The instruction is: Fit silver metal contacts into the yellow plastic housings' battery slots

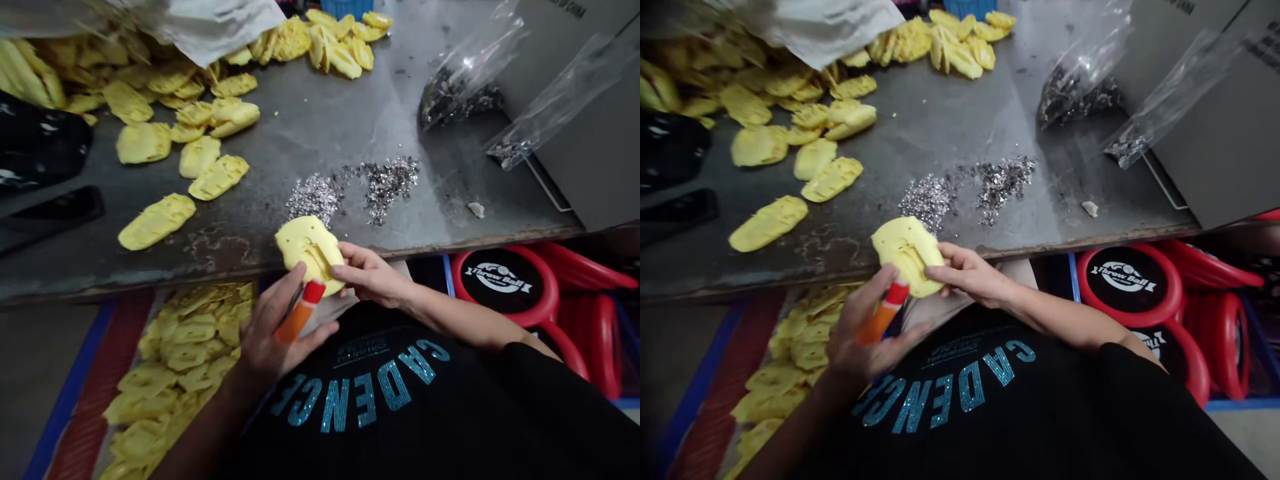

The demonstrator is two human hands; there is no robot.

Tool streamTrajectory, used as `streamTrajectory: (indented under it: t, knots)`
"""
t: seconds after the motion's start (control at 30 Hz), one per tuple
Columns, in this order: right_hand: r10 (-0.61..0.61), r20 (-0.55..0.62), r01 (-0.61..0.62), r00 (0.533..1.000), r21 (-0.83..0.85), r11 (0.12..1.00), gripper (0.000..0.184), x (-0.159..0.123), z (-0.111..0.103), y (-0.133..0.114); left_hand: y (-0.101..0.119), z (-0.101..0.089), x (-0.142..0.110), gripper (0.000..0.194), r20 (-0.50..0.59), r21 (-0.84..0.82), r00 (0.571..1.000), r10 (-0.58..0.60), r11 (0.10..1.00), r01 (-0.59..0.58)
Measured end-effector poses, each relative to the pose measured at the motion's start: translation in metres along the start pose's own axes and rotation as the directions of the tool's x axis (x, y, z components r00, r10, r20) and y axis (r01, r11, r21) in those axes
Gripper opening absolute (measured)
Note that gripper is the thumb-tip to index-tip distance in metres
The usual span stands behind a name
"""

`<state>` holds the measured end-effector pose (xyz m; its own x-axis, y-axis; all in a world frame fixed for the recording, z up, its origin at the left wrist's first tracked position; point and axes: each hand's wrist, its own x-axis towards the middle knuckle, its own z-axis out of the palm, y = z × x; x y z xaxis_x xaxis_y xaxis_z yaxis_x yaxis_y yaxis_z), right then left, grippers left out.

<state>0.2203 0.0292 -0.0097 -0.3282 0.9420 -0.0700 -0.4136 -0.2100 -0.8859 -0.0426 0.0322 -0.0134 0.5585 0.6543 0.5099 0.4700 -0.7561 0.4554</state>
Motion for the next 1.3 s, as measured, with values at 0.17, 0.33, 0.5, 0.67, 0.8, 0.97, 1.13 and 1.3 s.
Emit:
streamTrajectory:
  t: [0.17, 0.33, 0.5, 0.67, 0.8, 0.97, 1.13, 1.3]
  knots:
    - [0.170, 0.333, 0.180, 0.927, -0.796, 0.578, 0.022, -0.031, -0.029, -0.023, 0.007, -0.016, 0.031, 0.065, 0.138, -0.150, 0.957, -0.255, 0.950, 0.274]
    - [0.260, 0.460, 0.369, 0.849, -0.869, 0.331, 0.030, -0.043, -0.008, -0.021, 0.001, 0.009, 0.060, 0.052, 0.900, -0.261, 0.415, -0.128, 0.605, 0.752]
    - [0.031, 0.428, 0.369, 0.903, -0.812, 0.453, 0.039, -0.056, -0.030, -0.043, -0.001, 0.017, 0.039, 0.051, 0.926, -0.284, 0.373, -0.053, 0.553, 0.783]
    - [-0.433, -0.014, 0.004, 0.901, -0.999, 0.041, 0.018, -0.036, -0.098, -0.062, -0.012, 0.005, 0.019, 0.063, 0.938, -0.258, 0.336, -0.082, 0.482, 0.837]
    - [-0.355, 0.046, -0.013, 0.934, -0.987, -0.161, 0.023, -0.027, -0.118, -0.051, -0.014, -0.008, 0.020, 0.056, 0.903, -0.274, 0.420, -0.087, 0.636, 0.721]
    - [-0.446, 0.081, 0.041, 0.891, -0.994, -0.100, 0.021, -0.040, -0.121, -0.049, -0.015, -0.015, 0.019, 0.052, 0.869, -0.271, 0.489, -0.077, 0.752, 0.600]
    - [-0.484, -0.011, -0.050, 0.875, -0.996, -0.067, 0.019, -0.017, -0.135, -0.059, -0.017, -0.001, 0.011, 0.054, 0.887, -0.272, 0.453, -0.087, 0.695, 0.666]
    - [-0.394, 0.037, -0.018, 0.918, -0.991, -0.136, 0.017, -0.008, -0.140, -0.063, -0.015, 0.009, 0.000, 0.059, 0.910, -0.232, 0.374, -0.179, 0.527, 0.818]
